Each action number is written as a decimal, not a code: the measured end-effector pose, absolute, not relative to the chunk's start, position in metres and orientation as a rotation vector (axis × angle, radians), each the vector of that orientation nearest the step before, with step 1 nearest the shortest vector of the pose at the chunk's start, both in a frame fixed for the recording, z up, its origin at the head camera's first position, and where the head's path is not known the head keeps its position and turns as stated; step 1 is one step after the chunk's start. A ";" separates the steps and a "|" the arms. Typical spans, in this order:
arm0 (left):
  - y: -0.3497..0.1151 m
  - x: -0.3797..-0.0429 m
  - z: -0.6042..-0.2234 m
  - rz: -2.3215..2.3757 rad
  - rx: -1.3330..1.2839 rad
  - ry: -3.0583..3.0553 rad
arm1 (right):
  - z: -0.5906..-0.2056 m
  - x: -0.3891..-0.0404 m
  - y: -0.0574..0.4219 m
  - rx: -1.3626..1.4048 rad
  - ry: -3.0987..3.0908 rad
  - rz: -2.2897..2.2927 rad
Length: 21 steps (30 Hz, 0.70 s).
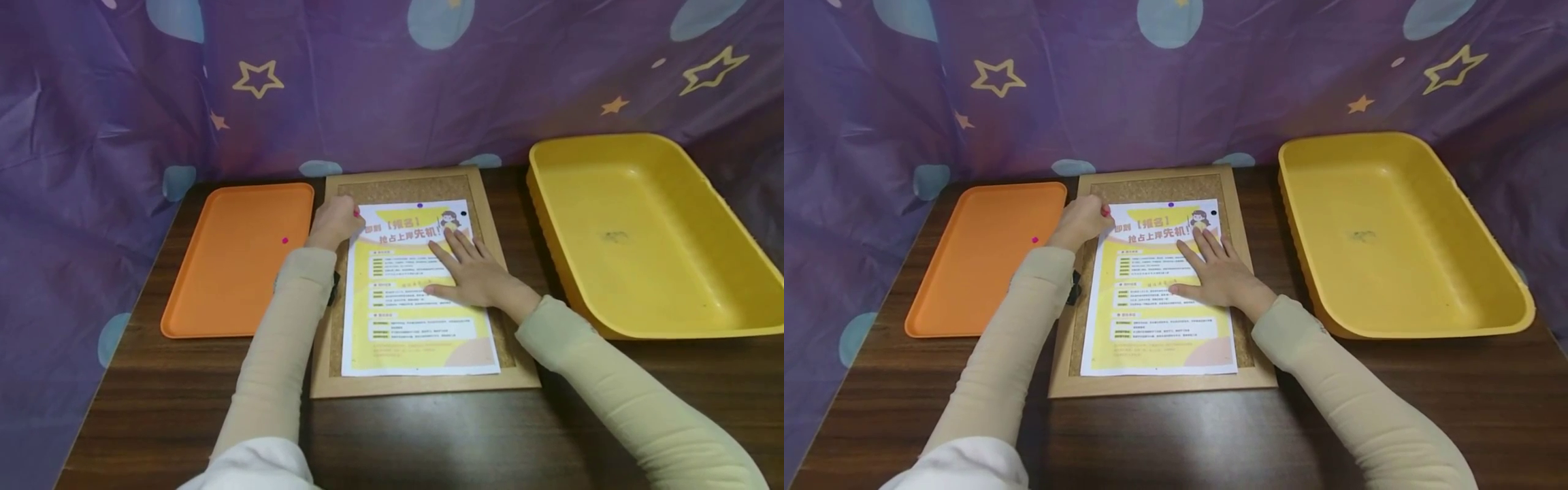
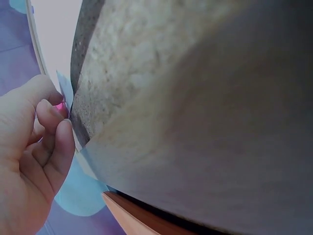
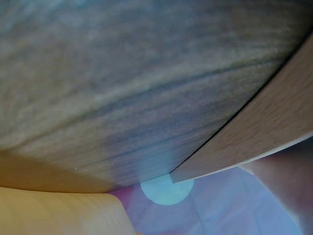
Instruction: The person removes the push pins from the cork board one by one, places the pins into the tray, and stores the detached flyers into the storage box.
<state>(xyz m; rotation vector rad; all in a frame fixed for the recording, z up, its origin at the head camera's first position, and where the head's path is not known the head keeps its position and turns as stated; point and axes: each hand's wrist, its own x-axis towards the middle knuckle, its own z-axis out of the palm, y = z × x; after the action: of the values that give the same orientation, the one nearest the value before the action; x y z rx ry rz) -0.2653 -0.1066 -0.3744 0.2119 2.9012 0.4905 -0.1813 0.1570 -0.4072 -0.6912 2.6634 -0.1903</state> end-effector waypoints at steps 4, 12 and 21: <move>-0.107 -0.265 -0.375 0.485 0.220 2.909 | -0.406 -0.181 0.157 -0.692 2.662 -0.192; -0.107 -0.265 -0.375 0.472 0.218 2.921 | -0.406 -0.181 0.157 -0.699 2.661 -0.191; -0.106 -0.266 -0.376 0.458 0.221 2.936 | -0.405 -0.181 0.157 -0.698 2.656 -0.188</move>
<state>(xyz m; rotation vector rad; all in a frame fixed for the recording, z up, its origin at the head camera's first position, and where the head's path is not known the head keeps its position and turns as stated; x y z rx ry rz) -0.2656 -0.1060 -0.3757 0.2211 2.9356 0.4581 -0.1808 0.1572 -0.4052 -0.6982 2.6558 -0.1880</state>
